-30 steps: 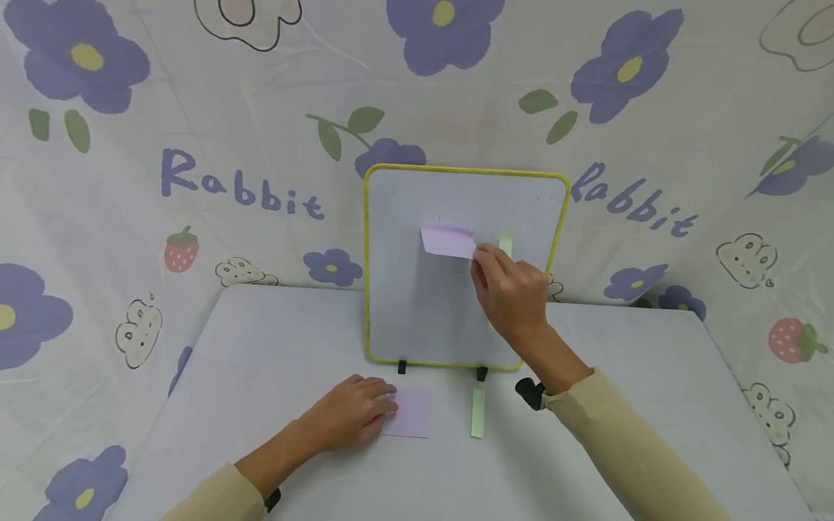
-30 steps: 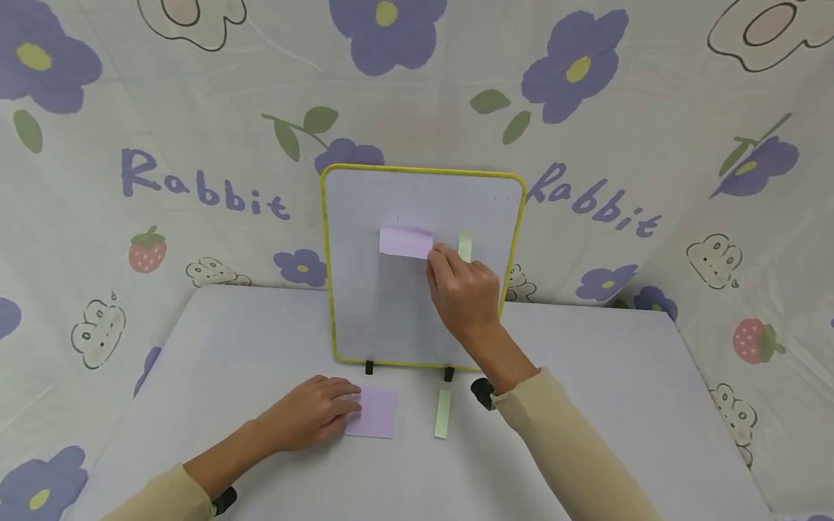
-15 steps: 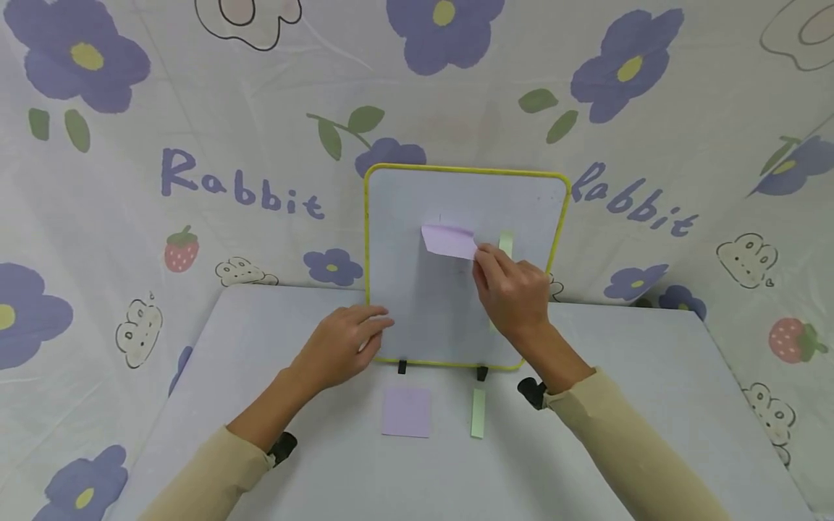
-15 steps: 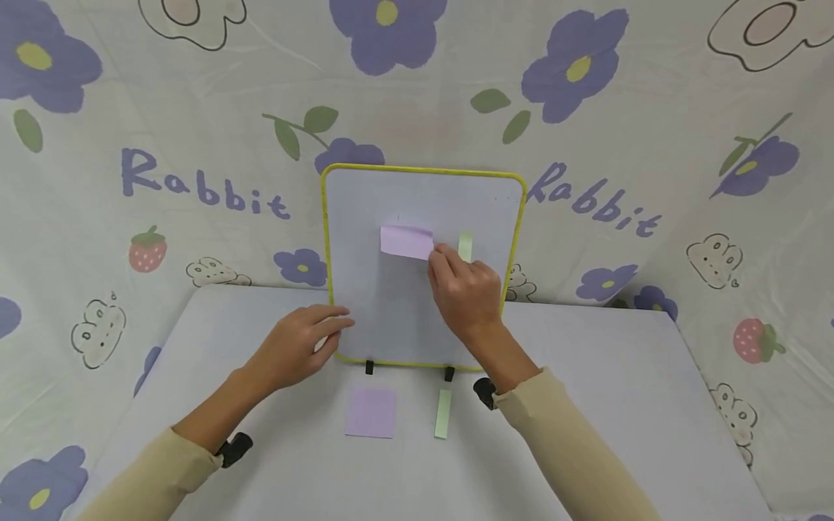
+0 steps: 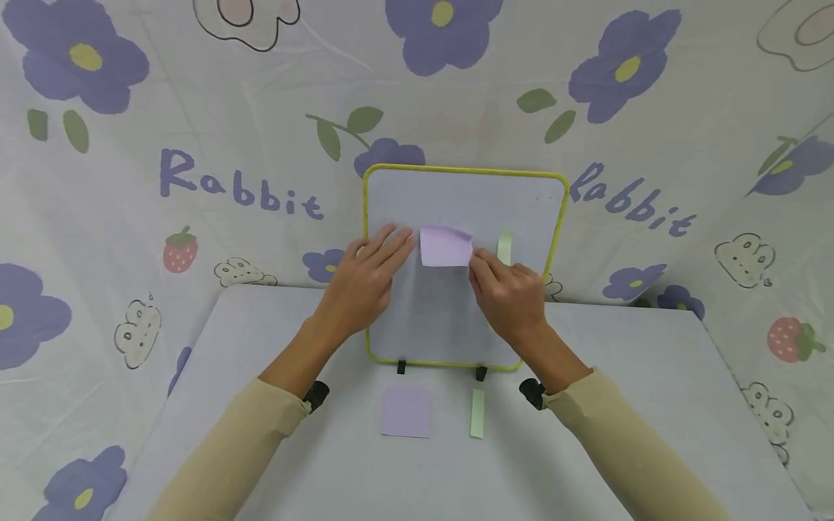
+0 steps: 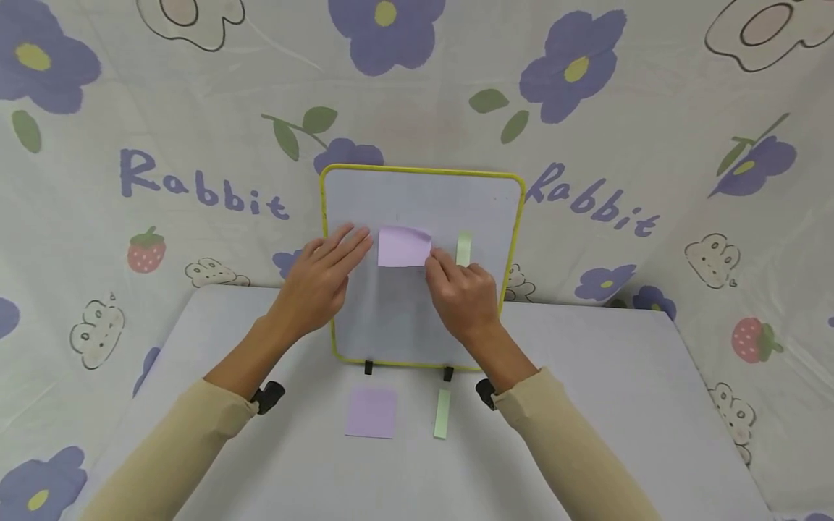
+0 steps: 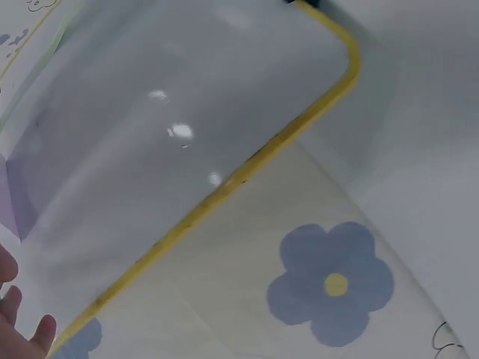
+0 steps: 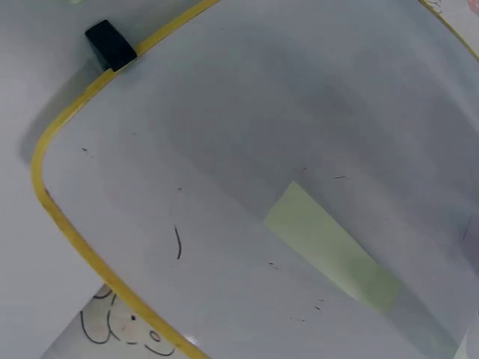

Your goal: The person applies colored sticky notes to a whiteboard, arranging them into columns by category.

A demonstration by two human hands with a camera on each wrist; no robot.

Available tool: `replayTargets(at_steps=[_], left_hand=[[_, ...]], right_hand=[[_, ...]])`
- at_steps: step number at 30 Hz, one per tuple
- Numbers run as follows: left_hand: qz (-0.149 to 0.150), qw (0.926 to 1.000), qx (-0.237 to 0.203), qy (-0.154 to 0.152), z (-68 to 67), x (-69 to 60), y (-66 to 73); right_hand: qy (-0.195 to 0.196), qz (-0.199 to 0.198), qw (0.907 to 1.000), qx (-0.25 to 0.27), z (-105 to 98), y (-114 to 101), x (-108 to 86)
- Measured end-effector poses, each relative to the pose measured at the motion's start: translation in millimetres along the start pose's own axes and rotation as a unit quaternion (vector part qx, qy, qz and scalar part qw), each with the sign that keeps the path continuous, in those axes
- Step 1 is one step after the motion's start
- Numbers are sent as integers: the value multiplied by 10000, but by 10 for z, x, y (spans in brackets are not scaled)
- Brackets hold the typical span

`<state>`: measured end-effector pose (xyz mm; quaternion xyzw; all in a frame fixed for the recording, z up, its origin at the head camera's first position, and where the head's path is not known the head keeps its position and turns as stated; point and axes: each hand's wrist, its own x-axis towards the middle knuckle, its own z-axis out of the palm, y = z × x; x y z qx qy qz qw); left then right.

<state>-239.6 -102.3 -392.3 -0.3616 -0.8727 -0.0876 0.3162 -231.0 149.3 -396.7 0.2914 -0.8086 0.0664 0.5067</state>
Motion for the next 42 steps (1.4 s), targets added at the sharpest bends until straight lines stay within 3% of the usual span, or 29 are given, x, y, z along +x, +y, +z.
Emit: replayTargets(at_steps=[6, 11, 18, 24, 28, 31, 42], left_hand=[[334, 9978, 356, -443, 14, 152, 2], [291, 9946, 615, -789, 50, 187, 9], [211, 9926, 884, -812, 117, 179, 31], [173, 9911, 1041, -806, 176, 140, 40], [158, 9896, 1157, -843, 190, 128, 42], [143, 9887, 1209, -871, 196, 125, 45], [169, 9885, 1276, -800, 208, 142, 56]], right_hand=[[-243, -113, 9996, 28, 9, -3, -38], [-454, -170, 9988, 18, 4, -7, -59], [-733, -635, 9953, 50, 54, 10, -82], [-1638, -1321, 9776, -24, 99, 9, -51], [-2278, -1444, 9627, -199, 119, 3, -6], [-2519, -1425, 9566, -323, 128, 8, 24], [-2215, -989, 9695, -345, 87, 138, 3]])
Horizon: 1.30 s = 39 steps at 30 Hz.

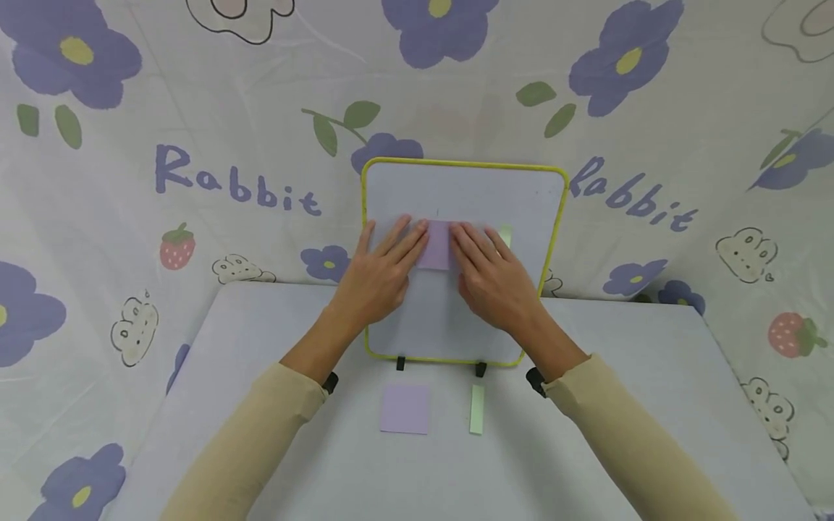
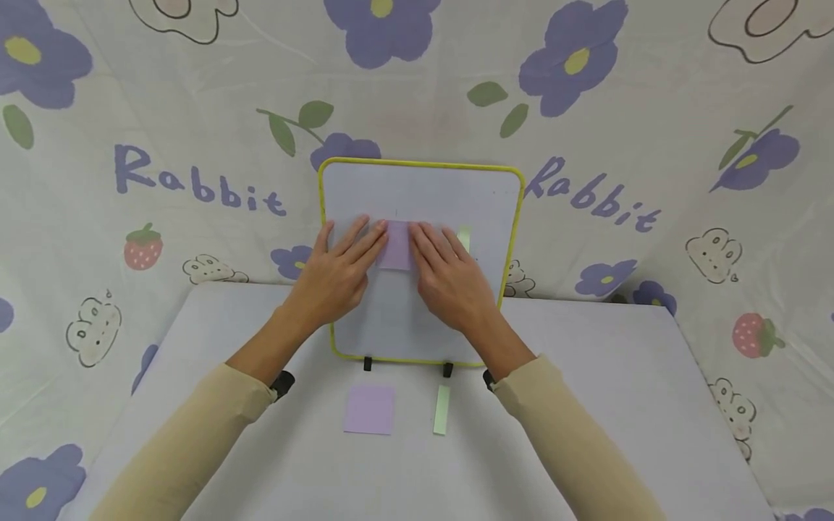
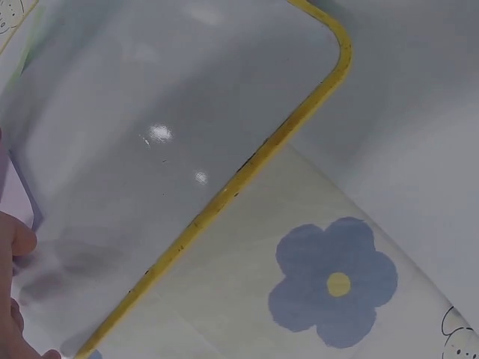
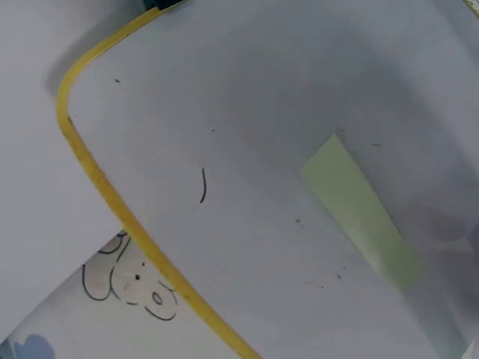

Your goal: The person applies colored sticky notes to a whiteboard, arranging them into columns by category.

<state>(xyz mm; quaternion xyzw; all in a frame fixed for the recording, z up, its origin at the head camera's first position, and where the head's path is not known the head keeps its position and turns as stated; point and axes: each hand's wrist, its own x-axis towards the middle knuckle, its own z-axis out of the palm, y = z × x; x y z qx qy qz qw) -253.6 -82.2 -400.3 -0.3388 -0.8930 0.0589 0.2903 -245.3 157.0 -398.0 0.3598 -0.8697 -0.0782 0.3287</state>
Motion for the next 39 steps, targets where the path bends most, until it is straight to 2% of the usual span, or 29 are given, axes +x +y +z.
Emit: replayTargets(at_steps=[7, 22, 30, 35, 39], left_hand=[[-63, 9999, -9, -105, -1, -13, -16], [-37, 9995, 297, -128, -10, -37, -32], [-38, 9991, 279, -322, -36, -38, -9], [-34, 9997, 136, -210, -52, -70, 2], [-30, 9998, -203, -75, -68, -152, -1]], right_hand=[[14, 69, 10000, -40, 5, 40, -42], [-67, -24, 10000, 27, -20, 35, -45], [-115, 4, 9999, -8, -30, 22, -57], [-182, 94, 9997, 123, -51, -15, -85], [-132, 85, 9996, 237, -85, -66, -158]])
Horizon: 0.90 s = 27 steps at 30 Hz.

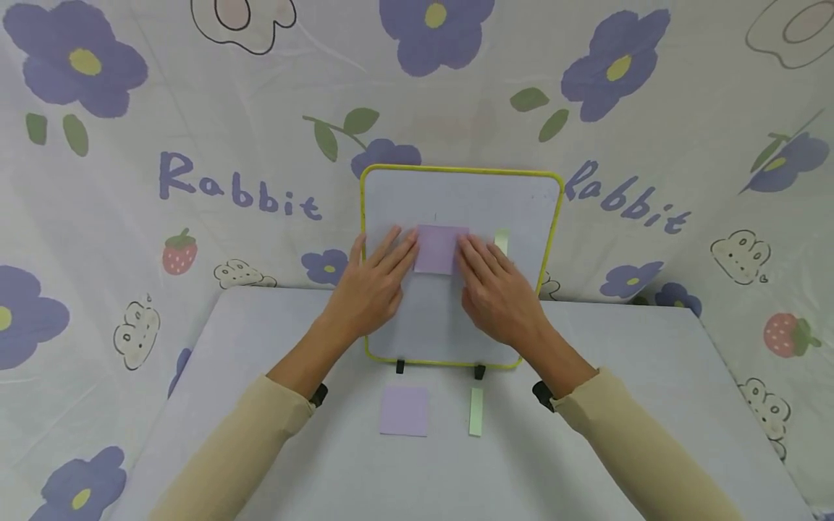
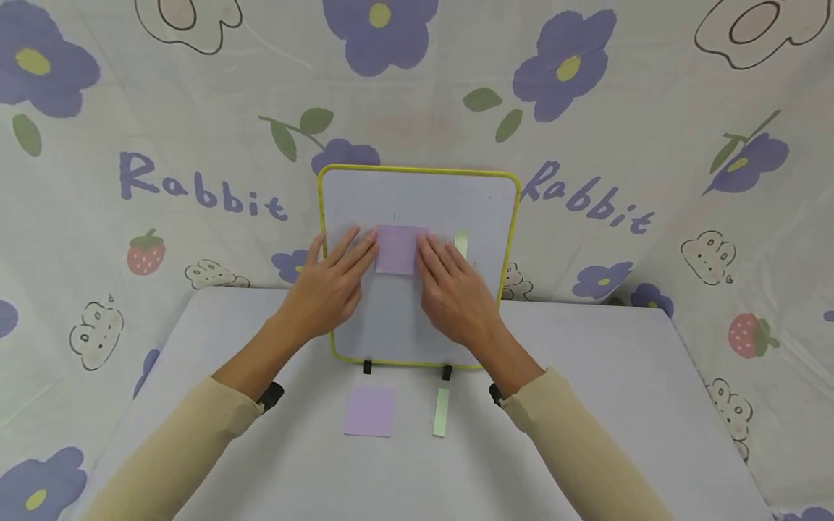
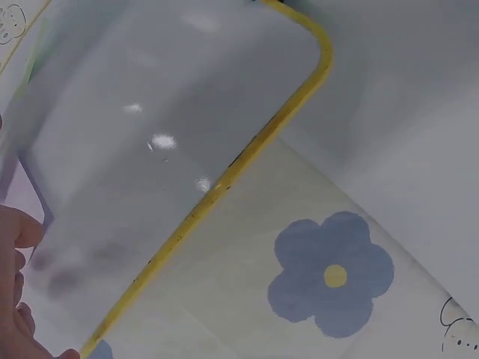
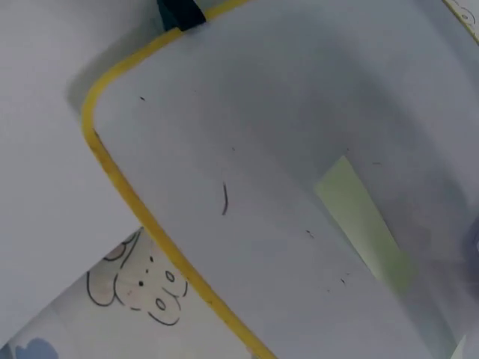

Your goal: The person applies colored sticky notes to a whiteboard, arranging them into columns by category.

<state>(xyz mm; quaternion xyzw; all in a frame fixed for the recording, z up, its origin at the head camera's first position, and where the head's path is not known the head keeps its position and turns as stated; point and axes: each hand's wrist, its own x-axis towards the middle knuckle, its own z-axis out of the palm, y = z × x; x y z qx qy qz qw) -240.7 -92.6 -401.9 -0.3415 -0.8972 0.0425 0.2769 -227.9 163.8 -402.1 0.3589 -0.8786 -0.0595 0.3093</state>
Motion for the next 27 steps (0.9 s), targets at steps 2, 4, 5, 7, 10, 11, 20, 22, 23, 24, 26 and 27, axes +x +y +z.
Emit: replayTargets(at_steps=[2, 4, 5, 7, 10, 11, 20, 22, 23, 24, 26, 27], left_hand=[[-4, 9997, -244, 30, -9, -78, 2], [12, 9990, -441, 7, -13, -180, 8], [30, 9987, -511, -25, -11, -238, 13], [87, 9981, -597, -118, 1, -361, 27], [165, 9973, -670, -245, 38, -550, 56], [188, 9971, -694, -264, 55, -608, 67], [299, 9890, -1292, -647, 243, -1068, 240], [358, 9857, -1375, -906, 288, -1174, 311], [390, 9837, -1420, -1034, 312, -1227, 349], [423, 9817, -1447, -1163, 336, -1278, 387], [502, 9781, -1482, -1370, 389, -1377, 452], [541, 9767, -1468, -1471, 420, -1425, 476]], right_hand=[[29, -56, 10000, 58, -12, -33, -62], [50, -122, 9998, 127, -24, -65, -140], [49, -147, 9997, 173, -31, -82, -183], [51, -188, 9994, 304, -48, -117, -272], [40, -280, 9983, 504, -67, -177, -407], [23, -316, 9980, 548, -71, -202, -449], [-277, -519, 9904, 1249, 61, -549, -767], [-292, -446, 9863, 1560, 128, -640, -829], [-313, -417, 9840, 1702, 159, -683, -857], [-357, -391, 9815, 1840, 191, -724, -886], [-457, -364, 9768, 2059, 247, -798, -936], [-515, -353, 9747, 2145, 272, -832, -960]])
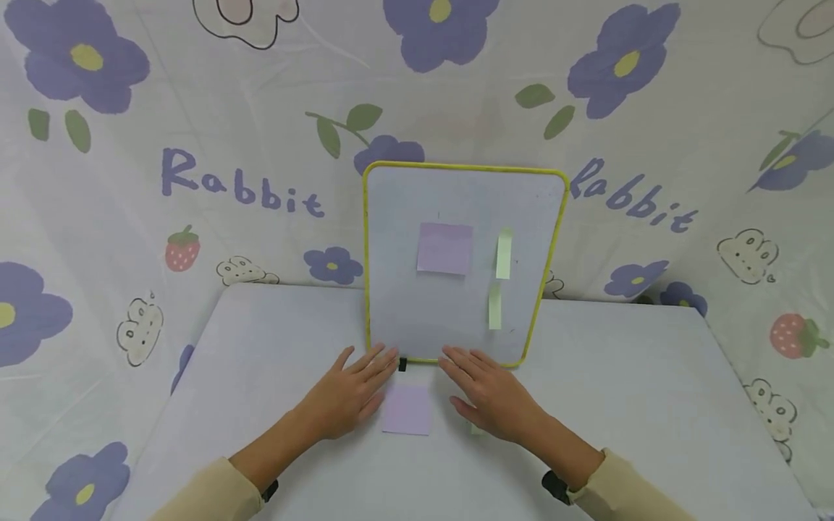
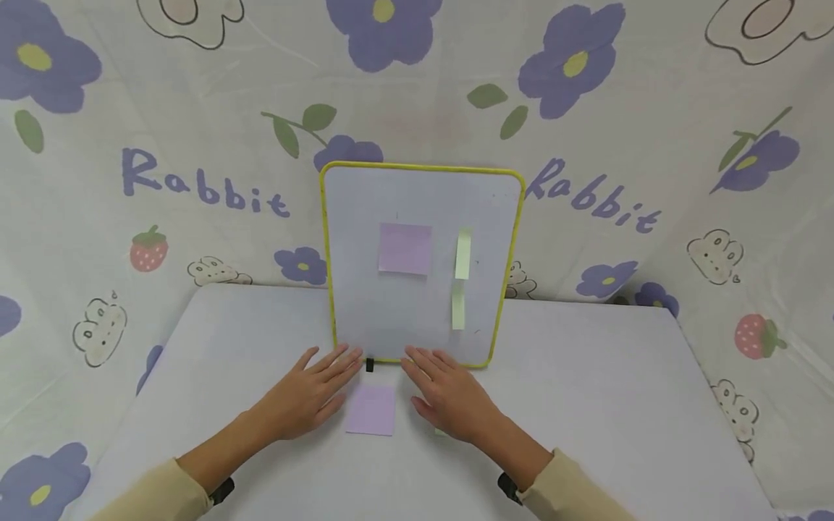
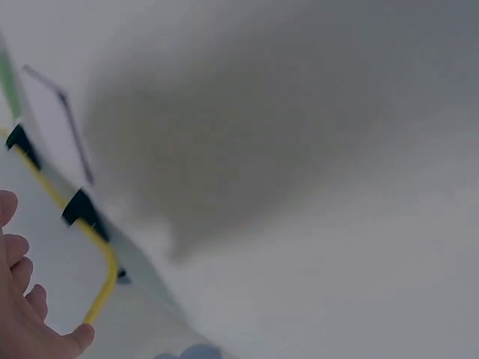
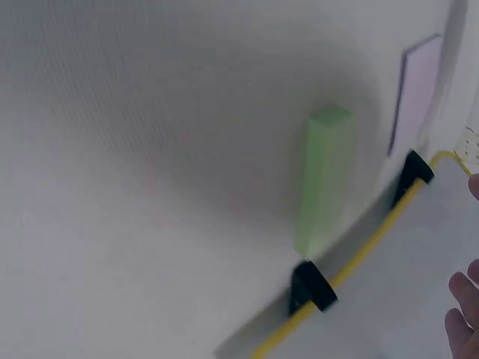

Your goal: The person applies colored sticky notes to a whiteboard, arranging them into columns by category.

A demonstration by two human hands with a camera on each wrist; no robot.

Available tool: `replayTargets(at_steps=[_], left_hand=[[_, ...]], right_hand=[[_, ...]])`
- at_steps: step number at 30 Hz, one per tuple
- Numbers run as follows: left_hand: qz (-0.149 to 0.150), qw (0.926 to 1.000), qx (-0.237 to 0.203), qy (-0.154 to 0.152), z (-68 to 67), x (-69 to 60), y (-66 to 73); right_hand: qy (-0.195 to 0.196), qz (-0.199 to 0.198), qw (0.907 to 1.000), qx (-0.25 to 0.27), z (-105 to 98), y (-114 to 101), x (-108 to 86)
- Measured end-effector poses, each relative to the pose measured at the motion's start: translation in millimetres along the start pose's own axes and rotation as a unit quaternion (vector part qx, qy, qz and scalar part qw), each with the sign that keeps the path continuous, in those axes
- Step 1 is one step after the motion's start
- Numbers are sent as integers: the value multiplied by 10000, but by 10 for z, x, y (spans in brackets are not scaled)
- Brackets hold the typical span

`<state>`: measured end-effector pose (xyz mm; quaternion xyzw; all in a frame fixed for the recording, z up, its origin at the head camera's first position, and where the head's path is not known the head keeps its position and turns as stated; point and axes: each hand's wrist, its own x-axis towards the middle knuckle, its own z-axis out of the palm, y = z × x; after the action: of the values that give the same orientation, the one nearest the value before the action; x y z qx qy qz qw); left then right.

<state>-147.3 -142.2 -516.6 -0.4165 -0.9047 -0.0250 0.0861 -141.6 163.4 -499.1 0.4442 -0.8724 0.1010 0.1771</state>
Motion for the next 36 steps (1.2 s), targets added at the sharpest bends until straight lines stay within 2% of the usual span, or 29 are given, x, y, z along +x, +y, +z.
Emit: replayTargets(at_steps=[7, 13, 16, 24, 29, 36], left_hand=[[51, 9992, -144, -368, 248, -176, 32], [66, 9950, -309, -952, 332, -255, 64], [10, 9930, -326, -1136, 350, -262, 77], [-7, 9928, -383, -1133, 353, -251, 94], [8, 9928, -398, -1125, 351, -239, 105], [-18, 9928, -452, -1107, 365, -236, 114]], right_hand=[[-434, 54, 9985, 314, 210, -137, -84], [-744, -28, 9960, 495, 328, -250, -104], [-983, -16, 9936, 549, 369, -291, -97], [-1570, 167, 9862, 496, 425, -367, -51], [-1520, 239, 9874, 365, 460, -393, -35], [-1360, 12, 9906, 163, 479, -388, -26]])
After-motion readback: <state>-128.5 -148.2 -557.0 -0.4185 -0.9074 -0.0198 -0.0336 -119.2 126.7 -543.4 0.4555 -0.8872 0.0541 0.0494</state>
